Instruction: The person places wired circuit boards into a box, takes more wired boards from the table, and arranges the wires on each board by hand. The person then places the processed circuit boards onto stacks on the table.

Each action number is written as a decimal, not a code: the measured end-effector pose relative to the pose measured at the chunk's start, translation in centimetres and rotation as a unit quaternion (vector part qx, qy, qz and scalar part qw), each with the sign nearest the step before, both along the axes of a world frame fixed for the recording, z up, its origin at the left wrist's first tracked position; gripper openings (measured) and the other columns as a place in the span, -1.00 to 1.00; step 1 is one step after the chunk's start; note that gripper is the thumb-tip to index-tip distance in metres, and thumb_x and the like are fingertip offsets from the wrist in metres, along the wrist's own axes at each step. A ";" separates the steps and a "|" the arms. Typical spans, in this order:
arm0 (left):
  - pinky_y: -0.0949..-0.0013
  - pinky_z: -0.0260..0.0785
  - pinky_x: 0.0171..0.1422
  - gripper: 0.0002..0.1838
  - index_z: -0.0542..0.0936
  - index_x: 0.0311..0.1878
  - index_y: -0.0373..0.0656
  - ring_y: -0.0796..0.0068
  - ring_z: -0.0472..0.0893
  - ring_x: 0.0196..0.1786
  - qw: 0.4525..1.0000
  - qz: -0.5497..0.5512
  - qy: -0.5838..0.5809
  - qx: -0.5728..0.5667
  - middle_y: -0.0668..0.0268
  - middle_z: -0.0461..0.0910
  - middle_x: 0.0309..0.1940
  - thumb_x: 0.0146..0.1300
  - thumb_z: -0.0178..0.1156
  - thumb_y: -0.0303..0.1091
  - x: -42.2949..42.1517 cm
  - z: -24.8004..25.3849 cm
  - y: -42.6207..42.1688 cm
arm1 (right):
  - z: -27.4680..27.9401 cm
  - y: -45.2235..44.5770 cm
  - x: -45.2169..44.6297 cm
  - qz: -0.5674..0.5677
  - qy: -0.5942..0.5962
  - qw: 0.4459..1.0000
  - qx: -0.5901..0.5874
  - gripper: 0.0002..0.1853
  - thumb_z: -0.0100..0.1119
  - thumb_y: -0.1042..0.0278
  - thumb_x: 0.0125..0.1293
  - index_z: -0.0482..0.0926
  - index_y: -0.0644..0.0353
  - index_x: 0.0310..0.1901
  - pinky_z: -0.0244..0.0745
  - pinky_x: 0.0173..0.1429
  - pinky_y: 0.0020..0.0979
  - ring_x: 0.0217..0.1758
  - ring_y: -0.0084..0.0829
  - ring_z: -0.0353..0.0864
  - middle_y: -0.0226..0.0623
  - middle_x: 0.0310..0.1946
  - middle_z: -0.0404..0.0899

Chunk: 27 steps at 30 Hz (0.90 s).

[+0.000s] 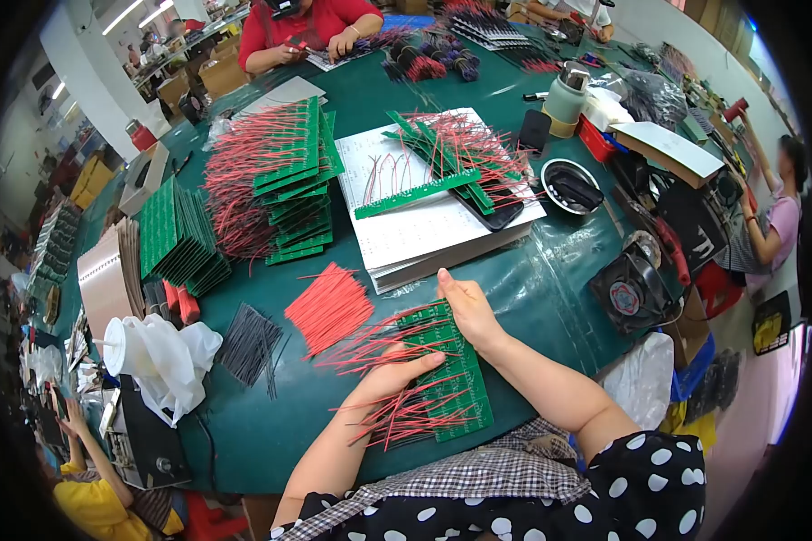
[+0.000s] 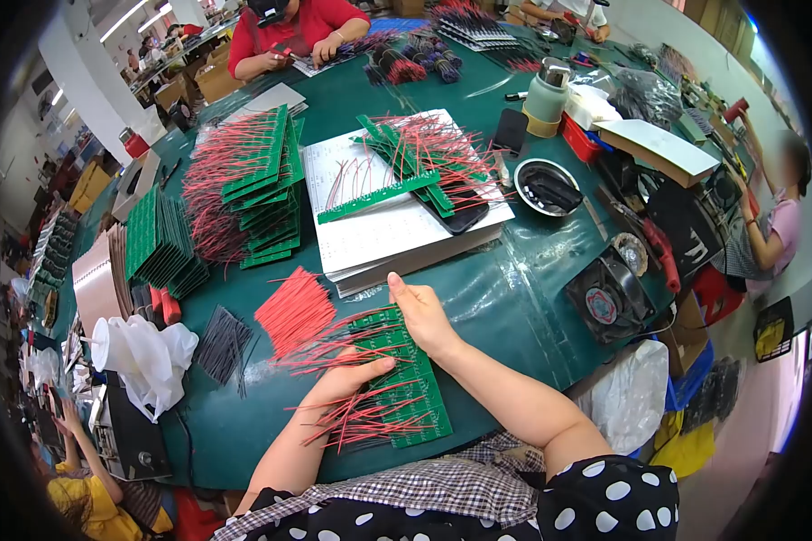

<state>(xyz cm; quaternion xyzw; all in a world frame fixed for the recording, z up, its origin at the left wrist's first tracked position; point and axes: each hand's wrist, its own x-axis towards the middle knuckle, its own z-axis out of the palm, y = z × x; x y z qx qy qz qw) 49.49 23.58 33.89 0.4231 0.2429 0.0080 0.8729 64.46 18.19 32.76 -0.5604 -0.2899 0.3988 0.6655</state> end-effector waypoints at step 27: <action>0.44 0.34 0.00 -0.68 0.45 -0.03 -0.21 0.51 0.49 -0.11 0.991 0.110 -0.031 0.066 0.32 0.51 -0.15 0.11 0.19 -0.44 -0.5 -0.8 1.4 | -0.8 -0.4 -1.1 0.066 -0.207 0.971 -0.097 -0.49 -0.18 0.04 0.36 0.50 0.41 -0.42 0.34 -0.42 -0.54 -0.49 -0.72 0.34 -0.40 -0.62 0.49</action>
